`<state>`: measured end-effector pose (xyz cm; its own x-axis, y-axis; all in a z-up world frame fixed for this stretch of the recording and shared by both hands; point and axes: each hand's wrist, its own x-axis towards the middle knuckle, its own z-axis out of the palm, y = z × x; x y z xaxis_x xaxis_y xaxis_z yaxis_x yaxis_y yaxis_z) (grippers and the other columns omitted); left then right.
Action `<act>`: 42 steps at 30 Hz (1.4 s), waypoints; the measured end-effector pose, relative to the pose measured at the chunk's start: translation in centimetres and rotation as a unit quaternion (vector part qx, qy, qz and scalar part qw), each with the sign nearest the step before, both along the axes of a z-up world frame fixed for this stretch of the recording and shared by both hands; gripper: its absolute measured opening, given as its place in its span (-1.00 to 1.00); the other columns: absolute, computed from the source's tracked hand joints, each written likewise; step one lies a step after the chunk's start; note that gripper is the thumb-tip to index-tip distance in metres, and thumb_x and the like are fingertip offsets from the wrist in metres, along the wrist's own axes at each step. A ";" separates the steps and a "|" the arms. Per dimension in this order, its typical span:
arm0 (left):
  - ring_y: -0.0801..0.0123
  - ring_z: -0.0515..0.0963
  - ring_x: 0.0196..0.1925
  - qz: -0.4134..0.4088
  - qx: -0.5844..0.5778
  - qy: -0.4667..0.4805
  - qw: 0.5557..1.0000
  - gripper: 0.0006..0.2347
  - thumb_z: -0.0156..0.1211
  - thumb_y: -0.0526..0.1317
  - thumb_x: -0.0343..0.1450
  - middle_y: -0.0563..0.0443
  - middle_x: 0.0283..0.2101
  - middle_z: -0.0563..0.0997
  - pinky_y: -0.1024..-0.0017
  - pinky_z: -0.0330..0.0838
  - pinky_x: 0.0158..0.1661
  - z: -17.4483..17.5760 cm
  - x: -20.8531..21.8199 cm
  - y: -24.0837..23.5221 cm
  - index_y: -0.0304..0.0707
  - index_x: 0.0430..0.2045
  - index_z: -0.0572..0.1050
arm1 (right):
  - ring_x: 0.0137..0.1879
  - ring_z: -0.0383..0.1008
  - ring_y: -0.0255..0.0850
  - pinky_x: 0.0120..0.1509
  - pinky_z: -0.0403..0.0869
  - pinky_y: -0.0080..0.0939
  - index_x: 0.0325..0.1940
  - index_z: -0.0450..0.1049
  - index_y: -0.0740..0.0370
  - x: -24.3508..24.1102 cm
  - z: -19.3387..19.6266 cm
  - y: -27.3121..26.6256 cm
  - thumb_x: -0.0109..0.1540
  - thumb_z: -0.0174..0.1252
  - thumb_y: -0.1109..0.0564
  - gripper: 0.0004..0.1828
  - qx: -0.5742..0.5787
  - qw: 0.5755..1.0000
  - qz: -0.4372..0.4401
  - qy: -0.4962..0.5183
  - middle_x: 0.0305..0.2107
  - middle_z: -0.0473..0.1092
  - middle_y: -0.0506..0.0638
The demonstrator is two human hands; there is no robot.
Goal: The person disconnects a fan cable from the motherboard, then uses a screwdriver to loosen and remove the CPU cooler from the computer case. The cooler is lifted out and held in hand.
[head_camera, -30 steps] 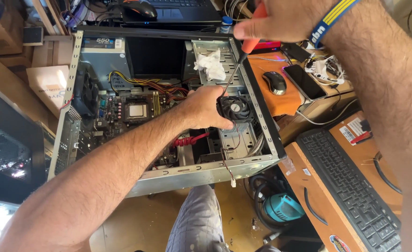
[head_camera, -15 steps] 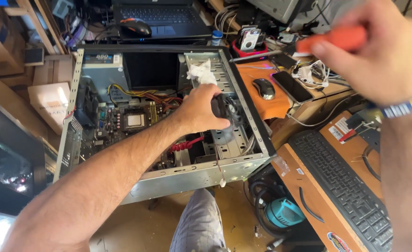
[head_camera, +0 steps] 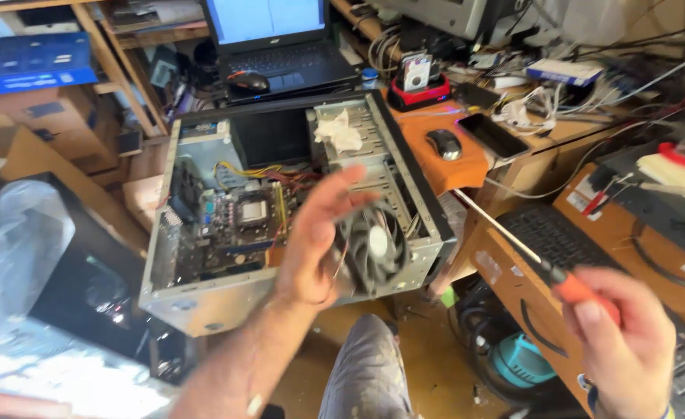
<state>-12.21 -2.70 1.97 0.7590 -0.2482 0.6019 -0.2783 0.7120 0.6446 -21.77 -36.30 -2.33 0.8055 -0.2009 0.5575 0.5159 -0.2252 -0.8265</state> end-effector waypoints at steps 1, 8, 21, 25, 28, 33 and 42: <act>0.03 0.56 0.08 -0.079 -0.080 -0.023 0.993 -0.38 0.26 -0.01 0.50 -0.31 0.15 0.48 0.13 0.62 -0.01 -1.3 -1.2 -0.7 -0.46 0.35 0.21 | -0.44 0.29 -0.30 -0.34 0.30 -0.43 0.26 0.39 0.43 -1.5 -1.4 0.4 0.34 0.07 0.20 -0.59 0.009 0.995 -0.077 0.055 -0.21 0.50 0.22; 0.05 0.58 0.13 -0.171 -0.117 0.077 0.975 -0.36 0.24 0.10 0.49 -0.23 0.19 0.49 0.20 0.57 0.06 -6.5 -4.6 -3.9 -0.45 0.32 0.26 | -0.10 0.58 -0.09 0.12 0.54 -0.23 -0.04 0.51 0.35 -5.9 -0.7 -1.0 0.15 0.26 0.20 -0.69 -0.257 0.959 -0.100 -0.068 -0.21 0.53 0.20; 0.27 0.41 0.00 -0.168 -0.008 0.092 0.981 -0.46 0.33 0.09 0.42 -0.16 -0.01 0.38 0.38 0.34 0.00 -7.0 -5.7 -5.3 -0.43 0.02 0.35 | -0.17 0.63 -0.29 -0.02 0.62 -0.38 0.05 0.52 0.18 -7.7 -1.6 -2.2 0.09 0.36 0.10 -0.55 -0.372 0.920 -0.058 -0.109 -0.15 0.53 0.06; 0.27 0.41 0.00 -0.180 0.012 0.106 0.978 -0.47 0.37 0.10 0.42 -0.14 0.01 0.35 0.36 0.34 0.02 -7.1 -5.5 -5.1 -0.41 0.00 0.37 | -0.27 0.60 -0.32 -0.18 0.52 -0.36 -0.06 0.58 0.08 -7.2 -0.8 -2.2 0.12 0.36 0.04 -0.68 -0.416 0.894 -0.078 -0.147 -0.23 0.56 -0.07; 0.30 0.38 -0.06 -0.165 0.034 0.092 0.981 -0.45 0.34 0.15 0.42 -0.14 -0.03 0.36 0.38 0.30 -0.03 -6.7 -5.3 -4.7 -0.39 -0.02 0.37 | -0.23 0.63 -0.33 -0.13 0.58 -0.41 0.00 0.55 0.12 -8.3 1.1 -1.3 0.04 0.43 0.19 -0.56 -0.414 0.903 -0.073 -0.084 -0.18 0.56 -0.04; 0.28 0.40 0.01 -0.153 0.033 0.096 0.983 -0.44 0.36 0.17 0.41 -0.14 -0.02 0.37 0.35 0.30 0.03 -7.0 -5.1 -4.2 -0.39 -0.02 0.38 | -0.29 0.58 -0.29 -0.18 0.53 -0.33 0.00 0.58 0.07 -8.3 1.2 -0.3 0.05 0.44 0.16 -0.57 -0.427 0.897 -0.099 -0.062 -0.19 0.56 -0.07; 0.33 0.39 0.14 -0.050 0.228 -0.039 0.972 -0.38 0.32 0.31 0.40 -0.07 0.08 0.36 0.38 0.23 0.19 -5.6 -4.4 -2.6 -0.27 0.03 0.38 | -0.15 0.54 -0.05 -0.04 0.56 0.02 0.18 0.50 -0.24 -9.5 -0.2 -2.4 0.18 -0.01 -0.35 -0.45 -0.568 0.815 -0.103 -0.054 0.03 0.49 -0.08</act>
